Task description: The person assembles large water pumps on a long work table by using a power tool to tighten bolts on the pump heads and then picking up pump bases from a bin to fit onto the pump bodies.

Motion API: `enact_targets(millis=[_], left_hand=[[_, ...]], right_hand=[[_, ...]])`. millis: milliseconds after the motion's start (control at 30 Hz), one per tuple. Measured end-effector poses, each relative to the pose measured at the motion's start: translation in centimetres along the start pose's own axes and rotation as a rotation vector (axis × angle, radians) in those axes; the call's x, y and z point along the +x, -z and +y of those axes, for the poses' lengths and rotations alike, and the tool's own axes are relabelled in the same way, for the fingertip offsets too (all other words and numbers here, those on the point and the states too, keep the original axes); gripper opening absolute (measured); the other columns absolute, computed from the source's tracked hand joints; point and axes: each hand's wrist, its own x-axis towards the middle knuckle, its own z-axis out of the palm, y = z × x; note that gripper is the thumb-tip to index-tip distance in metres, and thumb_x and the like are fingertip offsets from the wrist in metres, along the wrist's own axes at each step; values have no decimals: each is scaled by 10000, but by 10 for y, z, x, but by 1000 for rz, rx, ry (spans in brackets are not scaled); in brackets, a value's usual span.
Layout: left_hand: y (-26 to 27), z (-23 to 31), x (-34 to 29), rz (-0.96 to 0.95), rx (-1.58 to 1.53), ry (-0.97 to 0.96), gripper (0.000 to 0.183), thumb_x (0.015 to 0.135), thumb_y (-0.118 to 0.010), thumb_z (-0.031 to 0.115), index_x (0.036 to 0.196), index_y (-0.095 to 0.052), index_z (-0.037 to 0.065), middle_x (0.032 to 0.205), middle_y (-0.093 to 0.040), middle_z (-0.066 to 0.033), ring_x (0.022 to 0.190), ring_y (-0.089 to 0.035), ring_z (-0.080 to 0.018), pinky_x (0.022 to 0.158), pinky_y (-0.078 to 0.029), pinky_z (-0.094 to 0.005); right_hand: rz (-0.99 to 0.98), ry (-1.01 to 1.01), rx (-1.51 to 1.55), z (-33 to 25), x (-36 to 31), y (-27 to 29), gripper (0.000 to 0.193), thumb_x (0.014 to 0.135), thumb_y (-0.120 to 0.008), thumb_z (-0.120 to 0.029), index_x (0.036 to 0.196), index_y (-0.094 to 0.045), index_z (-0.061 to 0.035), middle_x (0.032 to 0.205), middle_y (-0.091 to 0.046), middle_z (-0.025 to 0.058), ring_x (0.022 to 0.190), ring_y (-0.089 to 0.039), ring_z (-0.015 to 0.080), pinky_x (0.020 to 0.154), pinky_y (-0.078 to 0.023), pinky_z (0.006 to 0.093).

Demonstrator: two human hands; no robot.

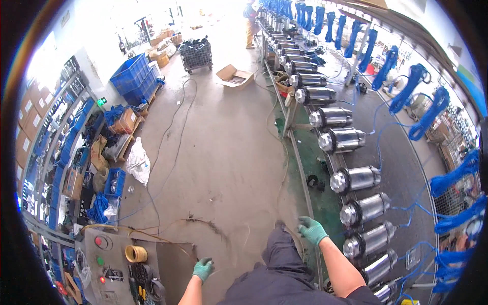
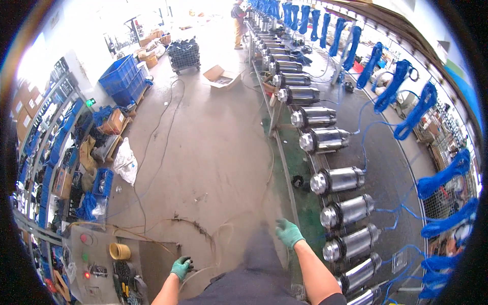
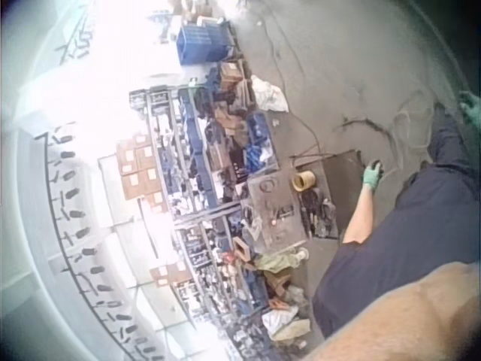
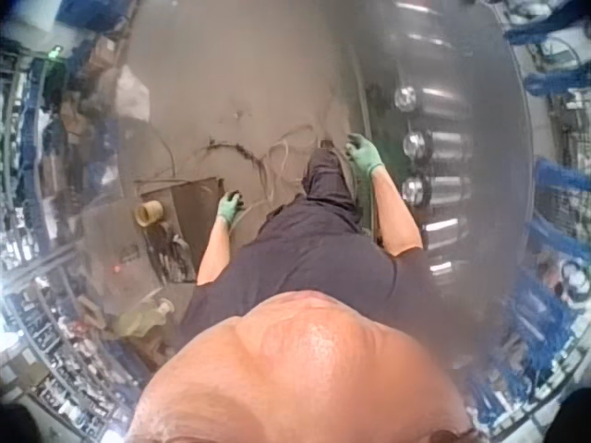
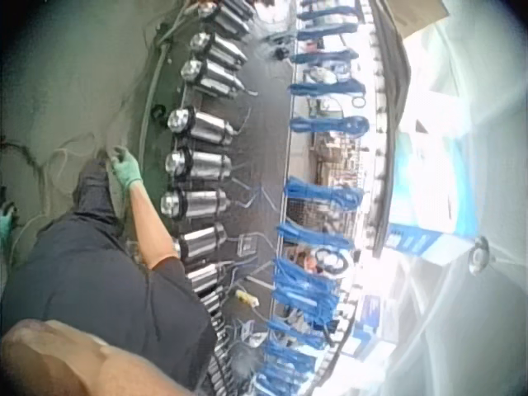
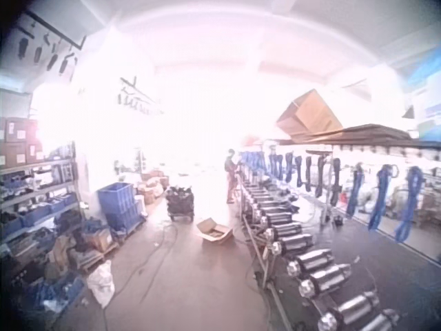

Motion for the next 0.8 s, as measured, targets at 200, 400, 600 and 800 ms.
enact_targets(millis=[200,400,600,800], left_hand=[[-25,133,117,67,-80,-72,377,1025,-581,132,1383,-576,11,1206,-696,-135,906,-711,-198,722,-572,-312],[-18,268,248,199,-280,90,403,1035,-583,162,1407,-541,16,1235,-674,-160,878,-724,-238,691,-592,-344],[19,351,299,414,-467,153,408,1044,-544,149,1437,-510,46,1183,-673,-162,923,-713,-287,752,-597,-413],[-1,365,353,462,-487,550,307,1010,-577,224,1263,-644,64,1123,-697,-130,899,-715,-277,747,-578,-455]], right_hand=[[-154,92,-317,-46,211,-1,494,955,-671,-221,1402,-563,-40,1137,-734,179,918,-721,202,806,-586,345],[-353,155,-775,-155,473,4,524,937,-627,-286,1421,-569,-95,1198,-722,203,1116,-685,382,970,-542,455],[-478,196,-618,-302,670,2,512,941,-638,-307,1404,-576,-98,1163,-734,189,1104,-689,379,966,-548,447],[-587,116,-736,-337,847,-18,546,921,-636,-353,1402,-591,-99,1239,-706,197,1148,-678,362,988,-541,435]])
